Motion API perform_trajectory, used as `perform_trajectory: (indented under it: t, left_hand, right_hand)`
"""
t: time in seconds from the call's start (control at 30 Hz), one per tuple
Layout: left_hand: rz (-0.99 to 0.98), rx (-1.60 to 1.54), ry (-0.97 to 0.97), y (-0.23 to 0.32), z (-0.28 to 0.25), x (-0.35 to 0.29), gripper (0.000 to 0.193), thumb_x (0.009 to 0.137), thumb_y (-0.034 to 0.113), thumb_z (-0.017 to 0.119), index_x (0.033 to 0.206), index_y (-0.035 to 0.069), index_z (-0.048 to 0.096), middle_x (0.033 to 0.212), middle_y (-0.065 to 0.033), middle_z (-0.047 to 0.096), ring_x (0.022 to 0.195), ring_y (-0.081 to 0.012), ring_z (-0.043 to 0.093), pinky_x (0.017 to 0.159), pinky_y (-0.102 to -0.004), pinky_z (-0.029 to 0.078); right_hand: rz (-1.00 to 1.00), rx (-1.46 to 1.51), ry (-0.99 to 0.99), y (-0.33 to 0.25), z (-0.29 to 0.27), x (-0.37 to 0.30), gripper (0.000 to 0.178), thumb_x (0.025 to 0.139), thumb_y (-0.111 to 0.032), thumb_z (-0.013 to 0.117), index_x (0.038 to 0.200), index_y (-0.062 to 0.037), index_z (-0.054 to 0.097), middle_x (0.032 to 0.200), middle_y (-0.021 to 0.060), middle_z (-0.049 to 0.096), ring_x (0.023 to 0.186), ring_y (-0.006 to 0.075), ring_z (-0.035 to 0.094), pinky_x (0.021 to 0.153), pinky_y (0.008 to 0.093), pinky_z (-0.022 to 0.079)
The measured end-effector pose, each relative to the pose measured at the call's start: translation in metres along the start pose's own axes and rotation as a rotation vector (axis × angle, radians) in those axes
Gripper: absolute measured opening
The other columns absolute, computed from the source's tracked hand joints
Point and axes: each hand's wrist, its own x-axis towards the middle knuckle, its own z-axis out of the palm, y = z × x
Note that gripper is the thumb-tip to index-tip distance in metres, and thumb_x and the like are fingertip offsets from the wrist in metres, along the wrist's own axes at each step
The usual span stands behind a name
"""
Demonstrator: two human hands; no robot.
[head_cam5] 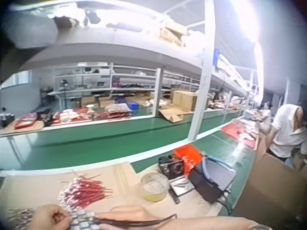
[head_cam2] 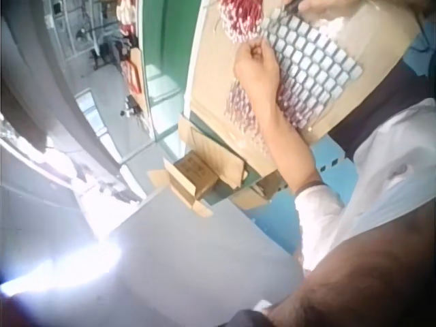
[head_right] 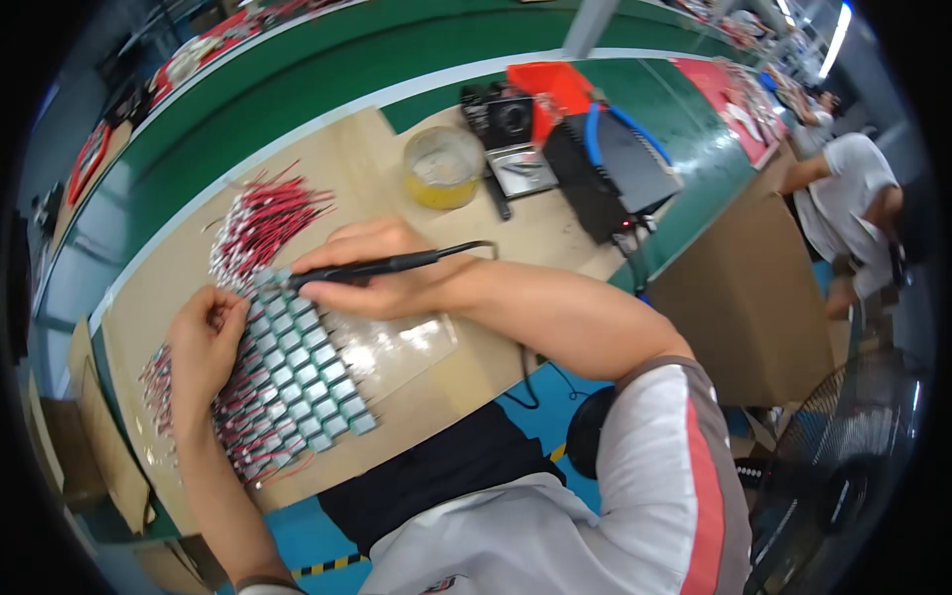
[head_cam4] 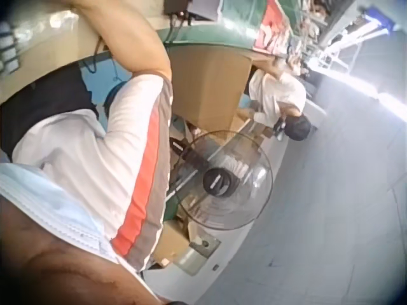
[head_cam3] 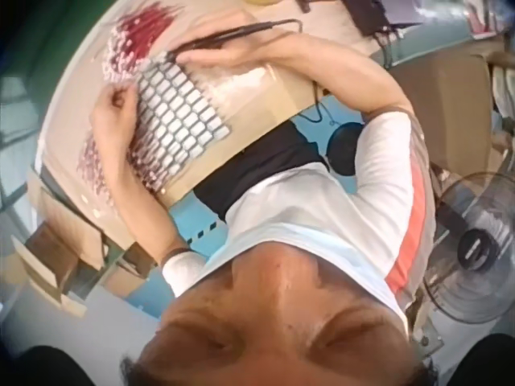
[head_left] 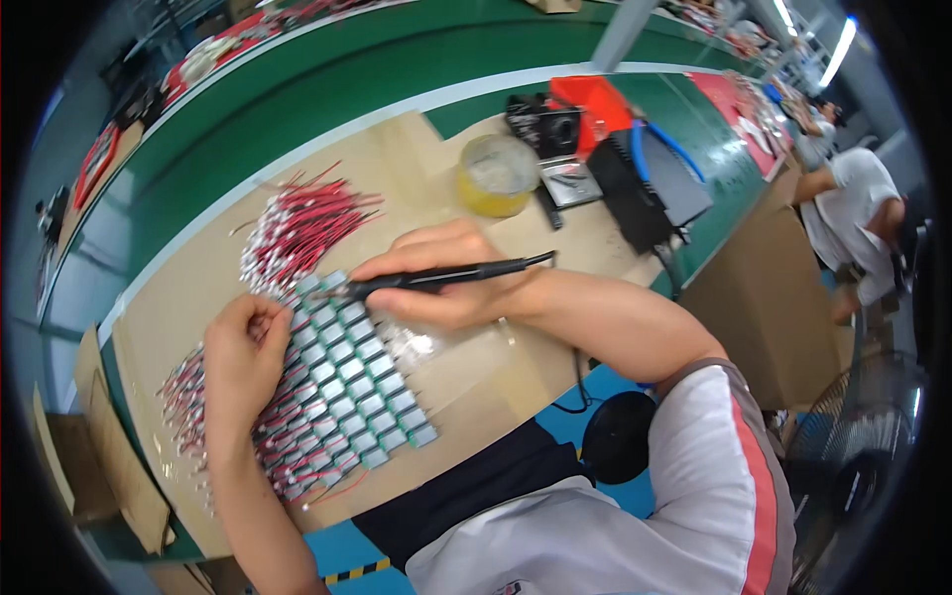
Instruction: Soldering wires onto small electronic components arranged in a grid on a production line.
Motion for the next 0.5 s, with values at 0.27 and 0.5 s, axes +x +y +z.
perform_trajectory:
  t: [0.27,0.5]
  left_hand:
    - [0.034,0.005,-0.04,0.006,0.001,0.006,0.015,0.095,0.01,0.077,0.096,-0.004,0.072,0.077,-0.0034,0.069,0.07,-0.0091,0.06,0.066,-0.0277,0.051]
    - [0.018,0.023,-0.047,0.006,-0.002,0.003,0.013,0.094,0.009,0.077,0.096,-0.003,0.074,0.077,-0.0051,0.071,0.068,-0.0088,0.059,0.065,-0.0277,0.051]
  right_hand:
    - [0.151,-0.095,-0.068,-0.013,-0.014,0.0,0.028,0.089,-0.005,0.081,0.117,-0.0002,0.079,0.082,0.0107,0.075,0.069,0.0193,0.07,0.061,0.0305,0.053]
    - [0.213,-0.017,-0.159,-0.012,-0.011,0.002,0.03,0.094,0.005,0.069,0.123,0.0099,0.072,0.091,0.0169,0.077,0.072,0.019,0.076,0.066,0.0291,0.062]
